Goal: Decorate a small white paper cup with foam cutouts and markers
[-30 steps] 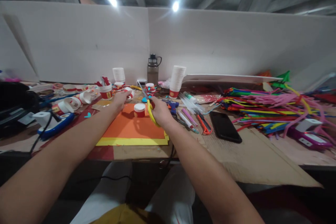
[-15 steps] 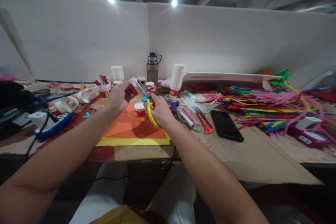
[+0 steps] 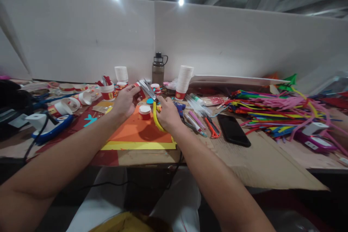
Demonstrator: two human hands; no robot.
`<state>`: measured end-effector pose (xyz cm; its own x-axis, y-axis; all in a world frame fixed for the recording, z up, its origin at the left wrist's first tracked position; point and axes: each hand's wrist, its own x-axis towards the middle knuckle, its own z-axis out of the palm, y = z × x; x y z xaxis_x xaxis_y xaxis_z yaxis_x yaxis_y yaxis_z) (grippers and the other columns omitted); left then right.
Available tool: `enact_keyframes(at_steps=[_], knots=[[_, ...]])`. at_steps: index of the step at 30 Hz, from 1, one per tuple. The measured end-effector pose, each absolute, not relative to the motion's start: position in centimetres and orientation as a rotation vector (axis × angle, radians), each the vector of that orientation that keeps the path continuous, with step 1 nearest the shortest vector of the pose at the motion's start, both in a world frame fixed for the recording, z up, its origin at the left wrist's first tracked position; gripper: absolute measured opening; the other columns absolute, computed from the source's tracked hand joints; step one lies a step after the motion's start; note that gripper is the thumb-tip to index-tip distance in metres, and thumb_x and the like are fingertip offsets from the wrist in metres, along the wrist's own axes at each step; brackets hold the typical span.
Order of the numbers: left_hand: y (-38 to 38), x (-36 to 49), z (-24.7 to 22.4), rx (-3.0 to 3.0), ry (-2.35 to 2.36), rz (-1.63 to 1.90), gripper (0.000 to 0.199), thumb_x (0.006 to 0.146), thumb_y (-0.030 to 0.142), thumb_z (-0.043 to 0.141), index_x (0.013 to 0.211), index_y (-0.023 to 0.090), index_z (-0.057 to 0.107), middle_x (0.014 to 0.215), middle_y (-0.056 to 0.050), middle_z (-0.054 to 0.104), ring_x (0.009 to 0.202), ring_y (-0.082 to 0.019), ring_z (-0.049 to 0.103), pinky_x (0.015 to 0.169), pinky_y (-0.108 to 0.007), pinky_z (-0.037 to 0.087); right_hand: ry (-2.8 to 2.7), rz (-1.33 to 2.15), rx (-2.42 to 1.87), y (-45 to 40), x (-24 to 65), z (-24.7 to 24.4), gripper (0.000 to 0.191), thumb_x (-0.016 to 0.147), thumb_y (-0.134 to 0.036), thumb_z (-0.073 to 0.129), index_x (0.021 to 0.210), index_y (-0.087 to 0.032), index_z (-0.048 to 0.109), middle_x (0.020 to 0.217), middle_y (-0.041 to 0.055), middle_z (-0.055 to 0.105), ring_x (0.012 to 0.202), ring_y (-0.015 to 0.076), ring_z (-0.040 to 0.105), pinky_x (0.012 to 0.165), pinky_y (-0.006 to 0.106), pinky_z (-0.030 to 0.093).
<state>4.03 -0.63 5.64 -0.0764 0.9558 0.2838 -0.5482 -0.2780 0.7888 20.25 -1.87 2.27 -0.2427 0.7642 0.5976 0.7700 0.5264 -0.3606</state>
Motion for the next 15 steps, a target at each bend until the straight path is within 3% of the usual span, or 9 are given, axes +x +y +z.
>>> enact_keyframes(at_steps=[15], knots=[[-0.37,3.51,5.74,0.953,0.618,1.616,0.008,0.072,0.010,0.062,0.067,0.013,0.058,0.055,0.004,0.049,0.045,-0.004,0.041,0.040,-0.016,0.027,-2.045,-0.104,-1.366,-2.54,19.79,2.56,0.037,0.086,-0.031,0.054,0.120,-0.020,0.061,0.093,0.0091,0.058,0.081,0.0209,0.056,0.073,0.029,0.042]])
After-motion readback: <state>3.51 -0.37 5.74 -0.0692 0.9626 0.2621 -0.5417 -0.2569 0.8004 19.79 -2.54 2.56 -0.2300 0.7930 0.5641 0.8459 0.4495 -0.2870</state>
